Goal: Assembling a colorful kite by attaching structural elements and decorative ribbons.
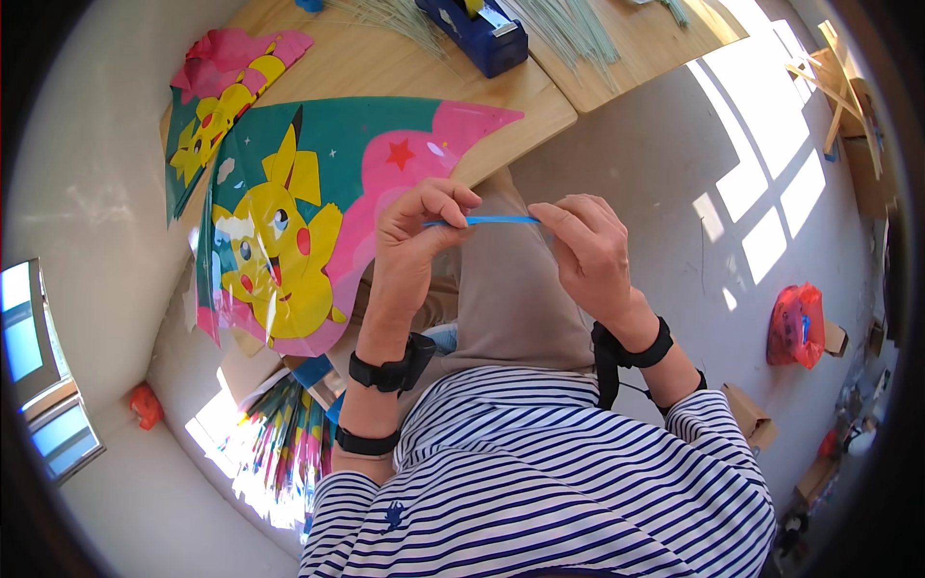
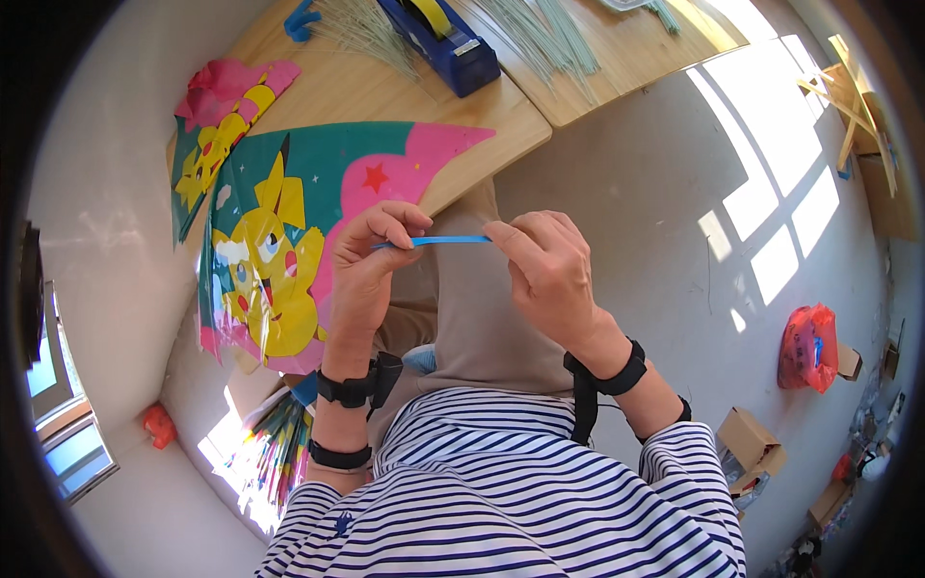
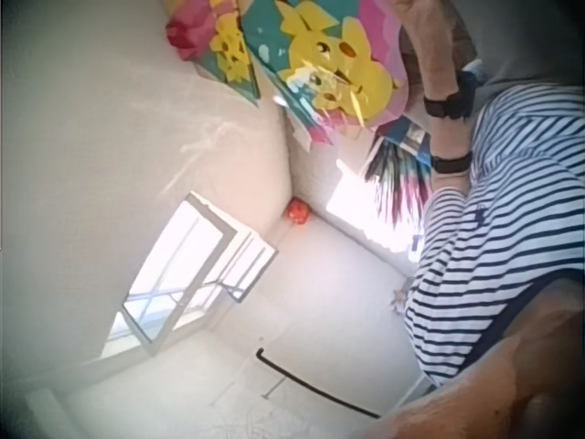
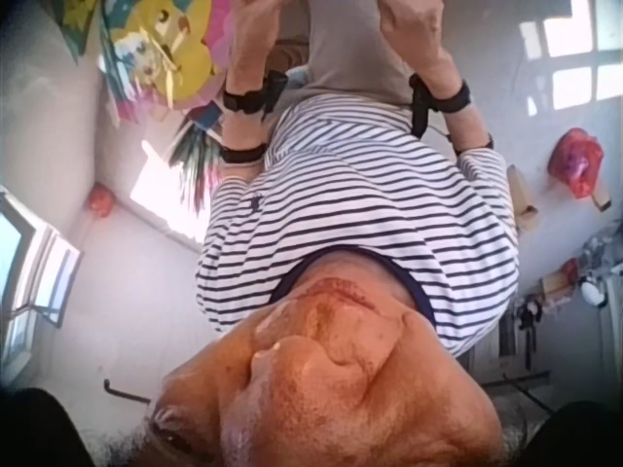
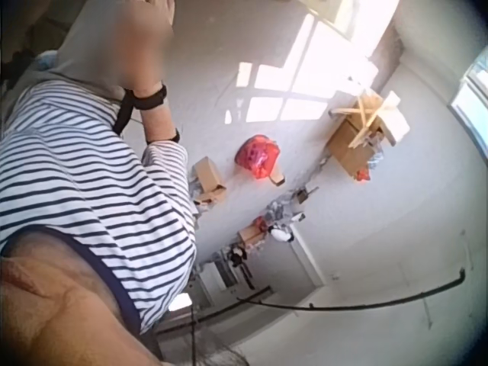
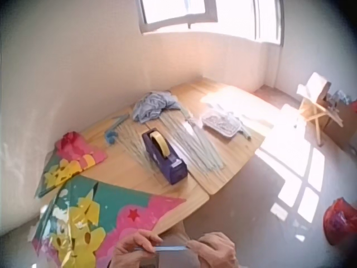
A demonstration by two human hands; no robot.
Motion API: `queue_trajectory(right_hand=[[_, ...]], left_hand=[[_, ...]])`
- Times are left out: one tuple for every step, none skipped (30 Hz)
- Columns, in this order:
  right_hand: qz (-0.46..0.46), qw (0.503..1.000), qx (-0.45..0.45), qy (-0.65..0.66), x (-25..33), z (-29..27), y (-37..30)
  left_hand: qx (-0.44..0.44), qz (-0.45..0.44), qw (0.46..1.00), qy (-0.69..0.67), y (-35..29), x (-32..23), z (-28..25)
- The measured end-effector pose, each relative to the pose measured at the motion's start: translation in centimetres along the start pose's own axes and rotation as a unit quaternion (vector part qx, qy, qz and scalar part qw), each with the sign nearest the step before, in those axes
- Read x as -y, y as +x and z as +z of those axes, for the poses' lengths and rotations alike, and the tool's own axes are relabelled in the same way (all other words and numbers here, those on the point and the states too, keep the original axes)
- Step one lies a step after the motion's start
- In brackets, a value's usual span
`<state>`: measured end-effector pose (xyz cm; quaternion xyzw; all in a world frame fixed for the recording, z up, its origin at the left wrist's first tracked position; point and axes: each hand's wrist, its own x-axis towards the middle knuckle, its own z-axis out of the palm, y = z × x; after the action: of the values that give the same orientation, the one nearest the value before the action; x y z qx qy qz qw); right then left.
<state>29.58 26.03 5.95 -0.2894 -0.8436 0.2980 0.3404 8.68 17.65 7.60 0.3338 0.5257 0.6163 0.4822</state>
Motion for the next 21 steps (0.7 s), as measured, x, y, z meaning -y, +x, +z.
queue_trajectory(right_hand=[[0.061,0.995,0.041,0.061,0.8,-0.5,-0.1],[0.122,0.982,0.082,0.122,1.2,-0.8,-0.2],[0.176,0.955,0.092,0.218,0.6,-0.7,-0.6],[0.228,0.916,0.104,0.313,-0.4,-0.2,-1.2],[0.276,0.865,0.114,0.404,-1.1,0.0,-1.5],[0.268,0.868,0.117,0.402,-0.9,0.0,-1.0],[0.260,0.871,0.119,0.400,-0.3,0.0,-0.2],[0.252,0.874,0.120,0.398,0.2,0.1,0.4],[0.253,0.854,0.128,0.436,0.7,0.5,1.1],[0.252,0.833,0.135,0.474,1.2,0.9,1.7],[0.252,0.810,0.141,0.510,1.4,1.1,1.9],[0.263,0.798,0.158,0.518,1.3,1.2,2.0],[0.274,0.786,0.174,0.527,1.1,1.3,1.9],[0.285,0.772,0.190,0.535,0.9,1.4,1.9],[0.295,0.777,0.187,0.524,0.5,1.4,1.7],[0.305,0.782,0.183,0.512,0.0,1.4,1.5],[0.315,0.786,0.178,0.501,-0.4,1.5,1.3],[0.330,0.814,0.155,0.452,-0.8,1.6,1.4],[0.344,0.838,0.131,0.402,-1.1,1.6,1.5],[0.356,0.859,0.106,0.351,-1.6,1.7,1.6],[0.379,0.862,0.079,0.328,-2.8,2.3,1.4]], left_hand=[[0.018,0.008,1.000,0.013,-0.1,-0.4,-0.4],[0.036,0.017,0.999,0.027,-0.2,-0.8,-0.8],[0.059,0.027,0.997,0.040,-0.2,-1.2,-0.9],[0.078,0.029,0.996,0.040,-0.2,-1.5,-1.2],[0.097,0.031,0.994,0.040,-0.2,-1.7,-1.3],[0.114,0.033,0.992,0.041,-0.3,-1.9,-1.4],[0.123,0.032,0.991,0.037,-0.2,-1.9,-1.3],[0.131,0.030,0.990,0.032,-0.2,-2.0,-1.2],[0.140,0.030,0.989,0.028,-0.1,-2.1,-1.2],[0.144,0.029,0.989,0.020,0.0,-2.1,-1.1],[0.150,0.028,0.988,0.013,0.2,-2.1,-1.0],[0.154,0.028,0.988,0.004,0.3,-2.1,-1.0],[0.153,0.028,0.988,0.007,0.4,-2.0,-1.1],[0.152,0.027,0.988,0.009,0.5,-2.0,-1.2],[0.150,0.028,0.988,0.012,0.5,-1.8,-1.3],[0.105,0.010,0.994,0.022,0.6,-1.6,-1.3],[0.060,-0.008,0.998,0.032,0.7,-1.4,-1.2],[0.017,-0.024,0.999,0.041,0.8,-1.1,-1.2],[-0.020,-0.015,0.997,0.074,1.0,-0.5,-1.5],[-0.057,-0.005,0.993,0.107,1.1,0.4,-2.0],[-0.094,0.003,0.986,0.138,1.3,1.2,-2.2]])
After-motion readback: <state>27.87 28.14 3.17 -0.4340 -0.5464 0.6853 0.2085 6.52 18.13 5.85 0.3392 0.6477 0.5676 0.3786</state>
